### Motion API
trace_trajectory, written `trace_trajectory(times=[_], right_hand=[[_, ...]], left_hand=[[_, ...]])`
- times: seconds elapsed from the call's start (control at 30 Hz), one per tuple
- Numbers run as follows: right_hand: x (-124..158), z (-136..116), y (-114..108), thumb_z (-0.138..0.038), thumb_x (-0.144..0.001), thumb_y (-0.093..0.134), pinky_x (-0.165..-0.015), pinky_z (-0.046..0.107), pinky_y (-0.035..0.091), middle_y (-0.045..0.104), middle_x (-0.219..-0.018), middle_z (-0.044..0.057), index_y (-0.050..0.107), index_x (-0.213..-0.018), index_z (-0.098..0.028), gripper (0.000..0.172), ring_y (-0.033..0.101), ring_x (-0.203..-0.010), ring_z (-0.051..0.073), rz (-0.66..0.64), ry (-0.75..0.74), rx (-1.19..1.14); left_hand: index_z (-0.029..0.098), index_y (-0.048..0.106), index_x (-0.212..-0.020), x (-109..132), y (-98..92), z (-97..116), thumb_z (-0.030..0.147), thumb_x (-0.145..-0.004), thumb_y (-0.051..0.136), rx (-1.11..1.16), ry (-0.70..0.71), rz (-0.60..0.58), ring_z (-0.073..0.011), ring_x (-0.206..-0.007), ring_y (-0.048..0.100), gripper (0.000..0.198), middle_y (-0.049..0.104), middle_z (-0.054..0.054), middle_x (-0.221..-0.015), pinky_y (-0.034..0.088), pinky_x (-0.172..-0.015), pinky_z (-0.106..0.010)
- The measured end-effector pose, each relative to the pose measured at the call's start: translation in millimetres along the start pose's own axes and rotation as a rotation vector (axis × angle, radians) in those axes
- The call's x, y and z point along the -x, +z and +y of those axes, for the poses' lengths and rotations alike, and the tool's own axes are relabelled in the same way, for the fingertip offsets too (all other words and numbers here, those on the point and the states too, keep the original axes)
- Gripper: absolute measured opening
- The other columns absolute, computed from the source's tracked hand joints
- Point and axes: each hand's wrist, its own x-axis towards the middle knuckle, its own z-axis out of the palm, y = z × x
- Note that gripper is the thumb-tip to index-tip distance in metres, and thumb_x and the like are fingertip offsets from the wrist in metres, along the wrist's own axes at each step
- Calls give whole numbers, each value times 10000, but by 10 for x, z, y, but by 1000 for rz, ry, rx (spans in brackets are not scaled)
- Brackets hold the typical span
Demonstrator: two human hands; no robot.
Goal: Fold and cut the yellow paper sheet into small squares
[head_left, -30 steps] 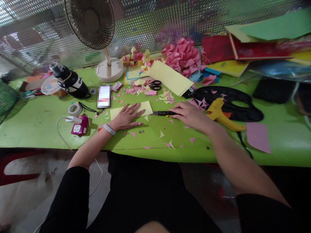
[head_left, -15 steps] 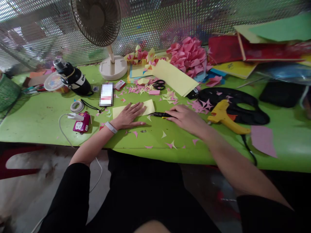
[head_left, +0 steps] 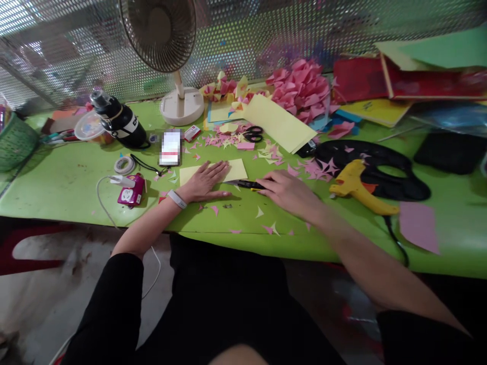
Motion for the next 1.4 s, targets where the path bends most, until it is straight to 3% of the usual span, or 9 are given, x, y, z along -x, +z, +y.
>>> trace_trajectory(times=[0.13,0.43,0.6,0.77,0.97,1.13,1.4], right_hand=[[10,59,-13,-264,-1075,508,-840,497,651,724,-1131,146,781,-1267,-227,336,688,-1016,289,18,9,-15],[131,260,-122,-330,-1063,511,-855,553,616,720,-1149,164,770,-1303,-236,366,670,-1062,344,76,56,5],[157,252,-120,-336,-1059,527,-872,539,614,715,-1128,162,777,-1278,-219,353,672,-1038,328,67,62,8],[77,199,-51,-298,-1071,486,-830,535,634,712,-1121,171,765,-1287,-200,366,667,-1006,320,82,74,12],[-77,124,41,-280,-1076,453,-848,559,652,707,-1097,146,739,-1354,-248,401,664,-993,306,90,15,37],[-9,132,1,-259,-1078,461,-851,526,645,704,-1102,160,772,-1278,-183,378,666,-975,292,43,-13,46],[-70,59,-43,-259,-1069,499,-831,511,629,705,-1106,161,773,-1288,-184,358,676,-988,300,4,31,15]], left_hand=[[150,143,-1740,-42,-3,20,938,-923,124,2,-16,-13,-288,-1684,154,1136,167,-146,-1788,-3,-1367,-480],[213,72,-1750,-437,84,85,907,-952,234,-4,-19,1,-302,-1688,105,1071,99,-100,-1806,11,-1378,-521],[253,105,-1750,-109,-42,42,892,-962,265,-36,-32,81,-303,-1692,76,1027,79,-78,-1811,-37,-1378,-530],[278,209,-1736,214,-11,7,833,-1007,285,-34,-50,29,-314,-1683,144,920,130,-79,-1806,5,-1373,-534],[317,232,-1729,196,48,2,842,-998,318,-8,-43,61,-309,-1678,175,904,173,-66,-1802,29,-1373,-524],[333,227,-1727,199,44,14,870,-984,275,2,-44,73,-300,-1679,173,918,178,-52,-1803,27,-1372,-525],[174,54,-1749,205,60,17,923,-943,250,40,-77,72,-303,-1676,187,1118,170,-137,-1791,0,-1373,-482]])
